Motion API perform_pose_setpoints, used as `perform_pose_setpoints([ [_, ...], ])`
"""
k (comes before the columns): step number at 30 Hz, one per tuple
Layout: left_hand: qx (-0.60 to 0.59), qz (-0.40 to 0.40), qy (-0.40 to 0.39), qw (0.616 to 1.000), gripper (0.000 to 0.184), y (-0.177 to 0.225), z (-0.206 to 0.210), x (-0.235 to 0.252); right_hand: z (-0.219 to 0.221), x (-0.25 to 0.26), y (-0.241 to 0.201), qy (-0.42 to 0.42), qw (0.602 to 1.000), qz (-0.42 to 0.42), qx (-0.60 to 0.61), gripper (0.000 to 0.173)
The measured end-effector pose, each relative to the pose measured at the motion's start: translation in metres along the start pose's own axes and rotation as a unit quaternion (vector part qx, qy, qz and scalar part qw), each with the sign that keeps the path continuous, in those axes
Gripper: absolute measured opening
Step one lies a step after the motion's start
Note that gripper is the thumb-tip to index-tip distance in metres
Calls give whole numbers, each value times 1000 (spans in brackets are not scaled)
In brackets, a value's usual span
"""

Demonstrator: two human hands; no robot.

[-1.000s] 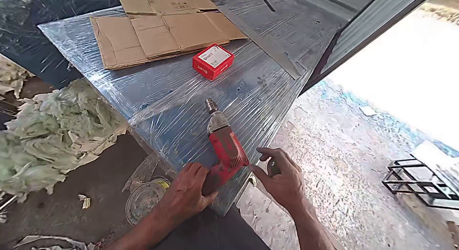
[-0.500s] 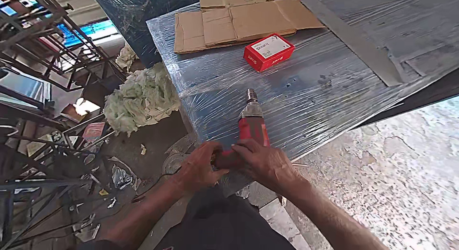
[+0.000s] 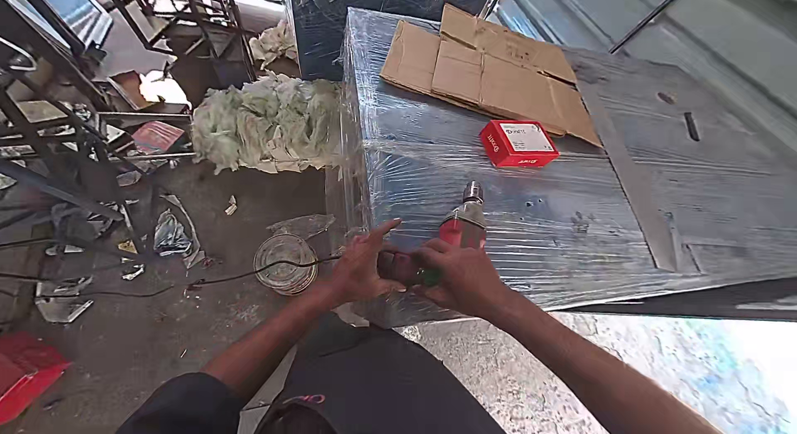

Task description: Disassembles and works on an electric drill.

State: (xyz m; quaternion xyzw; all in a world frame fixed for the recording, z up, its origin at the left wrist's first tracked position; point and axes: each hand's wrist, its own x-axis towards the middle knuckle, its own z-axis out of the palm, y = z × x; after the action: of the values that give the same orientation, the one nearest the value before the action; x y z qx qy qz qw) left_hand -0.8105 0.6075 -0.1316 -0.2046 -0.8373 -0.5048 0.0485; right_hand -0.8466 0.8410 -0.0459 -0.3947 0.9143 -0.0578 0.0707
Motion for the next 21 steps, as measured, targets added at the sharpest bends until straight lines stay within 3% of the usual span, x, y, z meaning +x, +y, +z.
perform_pose_setpoints([
  [5, 19, 47, 41, 998, 108, 9, 2, 1, -2, -9, 11, 41, 998, -12, 38, 53],
  [21, 92, 49, 10, 995, 89, 15, 1, 6, -2, -15, 16, 67, 994, -30, 81, 53],
])
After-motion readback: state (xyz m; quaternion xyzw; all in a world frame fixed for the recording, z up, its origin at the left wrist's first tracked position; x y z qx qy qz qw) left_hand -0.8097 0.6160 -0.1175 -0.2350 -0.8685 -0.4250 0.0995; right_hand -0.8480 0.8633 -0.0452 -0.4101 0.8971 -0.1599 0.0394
